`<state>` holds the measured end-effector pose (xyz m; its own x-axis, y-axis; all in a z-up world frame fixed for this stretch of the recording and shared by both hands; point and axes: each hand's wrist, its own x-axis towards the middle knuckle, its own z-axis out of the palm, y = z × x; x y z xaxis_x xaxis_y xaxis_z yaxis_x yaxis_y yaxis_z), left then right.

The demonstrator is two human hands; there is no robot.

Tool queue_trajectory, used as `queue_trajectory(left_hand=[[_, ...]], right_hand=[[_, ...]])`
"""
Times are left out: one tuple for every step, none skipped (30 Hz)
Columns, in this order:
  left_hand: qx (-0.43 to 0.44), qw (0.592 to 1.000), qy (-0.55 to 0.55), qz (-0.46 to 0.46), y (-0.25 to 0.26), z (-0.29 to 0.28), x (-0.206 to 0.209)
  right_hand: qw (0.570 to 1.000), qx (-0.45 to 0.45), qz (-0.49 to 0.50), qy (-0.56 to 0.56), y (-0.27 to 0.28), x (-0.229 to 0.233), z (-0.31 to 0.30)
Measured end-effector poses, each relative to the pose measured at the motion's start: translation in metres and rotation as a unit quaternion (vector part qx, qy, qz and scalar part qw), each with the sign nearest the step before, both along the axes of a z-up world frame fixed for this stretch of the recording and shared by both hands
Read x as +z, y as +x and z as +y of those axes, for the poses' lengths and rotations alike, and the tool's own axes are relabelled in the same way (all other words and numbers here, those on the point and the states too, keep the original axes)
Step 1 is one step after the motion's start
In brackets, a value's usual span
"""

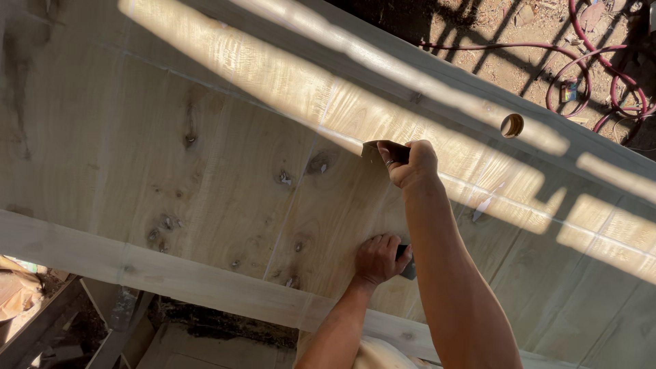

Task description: The person sands a large wooden board using a sanding block and sandpaper. They move the sanding block across the surface of the board, focusing on different areas to smooth the wood. The person also briefly handles a tube of wood filler.

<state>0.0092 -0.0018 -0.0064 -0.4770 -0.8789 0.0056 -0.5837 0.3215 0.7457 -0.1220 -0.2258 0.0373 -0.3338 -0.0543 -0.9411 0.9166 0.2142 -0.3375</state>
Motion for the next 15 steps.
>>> queue_trajectory(left_hand=[[0.006,1.0,-0.013,0.005,-0.001,-0.006,0.001],[0.012,1.0,-0.02,0.007,0.0,-0.004,0.007],[0.019,0.999,-0.027,0.009,0.001,-0.001,0.011],[0.018,0.999,-0.03,0.015,0.001,-0.003,0.01],[0.017,0.999,-0.034,0.02,0.001,-0.006,0.008],[0.025,0.999,-0.038,0.021,-0.002,-0.011,0.004],[0.022,0.999,-0.044,0.019,-0.002,-0.013,0.002],[0.012,0.999,-0.03,0.013,0.001,-0.004,0.008],[0.002,1.0,-0.016,0.007,0.001,0.0,0.011],[0.004,1.0,-0.027,0.012,0.0,-0.002,0.006],[0.007,0.999,-0.038,0.017,0.002,0.006,0.002],[0.02,0.998,-0.052,0.018,0.0,0.01,-0.007],[0.03,0.998,-0.053,0.024,-0.004,0.008,-0.022],[0.029,0.999,-0.03,0.024,-0.003,0.015,-0.03],[0.028,0.999,-0.008,0.024,-0.003,0.019,-0.038]], right_hand=[[0.999,-0.001,-0.039,0.014,-0.012,0.001,-0.016],[0.996,-0.002,-0.08,0.035,-0.022,0.005,-0.025],[0.999,0.005,-0.048,0.021,-0.033,0.011,-0.033],[1.0,0.014,-0.013,0.002,-0.043,0.017,-0.041],[0.989,0.047,0.073,-0.124,-0.06,0.031,-0.039],[0.953,0.087,0.149,-0.25,-0.072,0.044,-0.038],[0.94,0.093,0.165,-0.284,-0.072,0.053,-0.035],[0.933,0.093,0.178,-0.3,-0.067,0.064,-0.011],[0.925,0.094,0.189,-0.315,-0.057,0.072,0.015],[0.959,0.041,0.177,-0.217,-0.039,0.068,0.031],[0.98,-0.012,0.16,-0.118,-0.014,0.059,0.053],[0.985,-0.019,0.15,-0.084,0.008,0.05,0.074],[0.985,-0.032,0.13,-0.111,0.018,0.033,0.077],[0.986,-0.055,0.106,-0.114,0.031,0.022,0.092],[0.985,-0.068,0.107,-0.115,0.04,0.009,0.097]])
